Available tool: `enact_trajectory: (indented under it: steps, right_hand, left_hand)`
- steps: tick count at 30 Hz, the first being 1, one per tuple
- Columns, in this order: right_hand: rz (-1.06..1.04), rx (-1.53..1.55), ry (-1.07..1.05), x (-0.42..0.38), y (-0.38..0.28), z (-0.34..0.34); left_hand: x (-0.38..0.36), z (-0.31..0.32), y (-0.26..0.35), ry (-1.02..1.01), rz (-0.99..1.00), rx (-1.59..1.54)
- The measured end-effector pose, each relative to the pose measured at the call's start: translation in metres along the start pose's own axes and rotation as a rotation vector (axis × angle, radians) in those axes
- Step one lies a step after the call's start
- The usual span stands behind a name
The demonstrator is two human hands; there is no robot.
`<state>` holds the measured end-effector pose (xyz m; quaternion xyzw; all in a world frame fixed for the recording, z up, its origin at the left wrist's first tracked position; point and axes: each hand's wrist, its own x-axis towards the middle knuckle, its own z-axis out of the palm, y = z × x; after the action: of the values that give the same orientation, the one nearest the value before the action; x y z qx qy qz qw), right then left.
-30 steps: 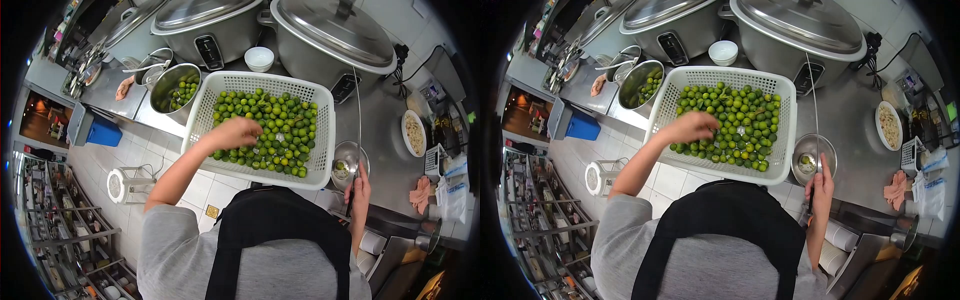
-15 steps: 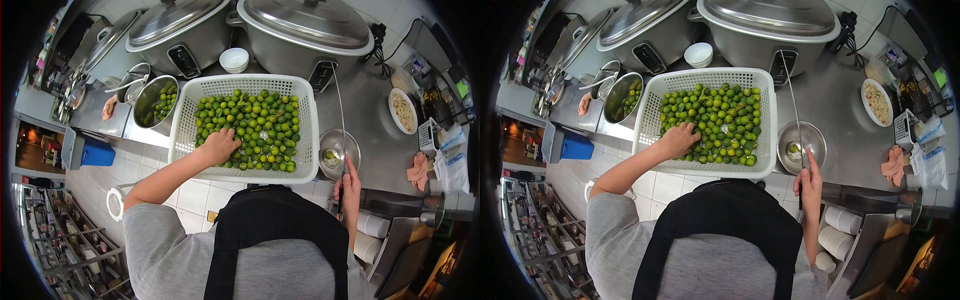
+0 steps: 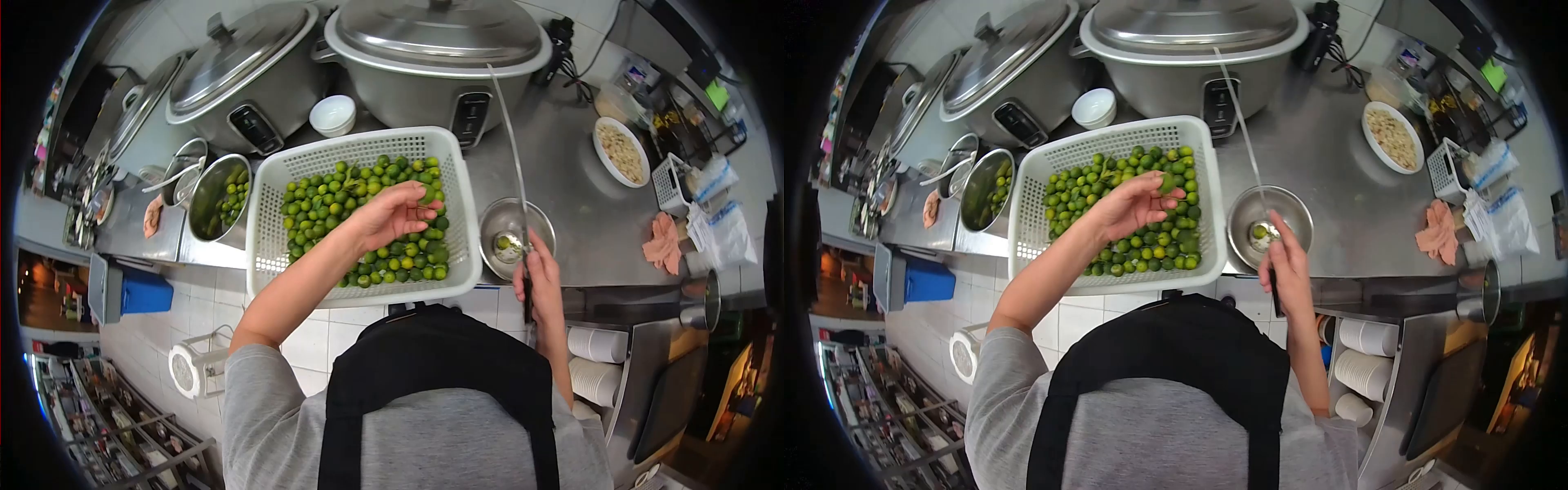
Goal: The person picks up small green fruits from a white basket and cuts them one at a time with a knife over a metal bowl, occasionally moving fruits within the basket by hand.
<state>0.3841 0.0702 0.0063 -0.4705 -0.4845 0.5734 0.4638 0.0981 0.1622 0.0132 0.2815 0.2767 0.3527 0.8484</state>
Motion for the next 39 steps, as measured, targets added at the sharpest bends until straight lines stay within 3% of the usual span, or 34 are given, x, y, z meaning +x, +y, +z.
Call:
enact_trajectory:
  steps: [8, 12, 15, 20, 23, 32, 36, 39]
  right_hand:
    - [-0.091, 0.006, -0.085, 0.002, -0.021, 0.01]
    - [-0.167, -0.034, -0.096, -0.001, -0.032, 0.015]
    - [-0.175, -0.088, -0.068, -0.005, -0.035, 0.018]
    - [-0.176, -0.188, -0.045, -0.007, -0.038, 0.023]
    - [-0.236, -0.237, 0.006, -0.005, -0.037, 0.026]
    - [-0.214, -0.186, 0.04, 0.002, -0.03, 0.024]
    - [-0.157, 0.081, 0.068, 0.01, -0.024, 0.014]
    - [-0.141, -0.073, 0.051, 0.01, -0.02, 0.004]
  left_hand:
    - [0.036, 0.061, -0.022, -0.206, -0.057, -0.08]
    - [0.048, 0.07, -0.035, -0.169, -0.103, -0.155]
    - [0.051, 0.076, -0.045, -0.008, -0.037, -0.099]
    - [0.048, 0.073, -0.052, -0.134, -0.088, -0.11]
    - [0.046, 0.078, -0.054, -0.045, -0.093, -0.115]
    - [0.045, 0.087, -0.056, -0.011, 0.103, 0.029]
    - [0.051, 0.087, -0.058, -0.068, 0.018, -0.058]
    - [0.053, 0.086, -0.058, -0.05, -0.015, -0.06]
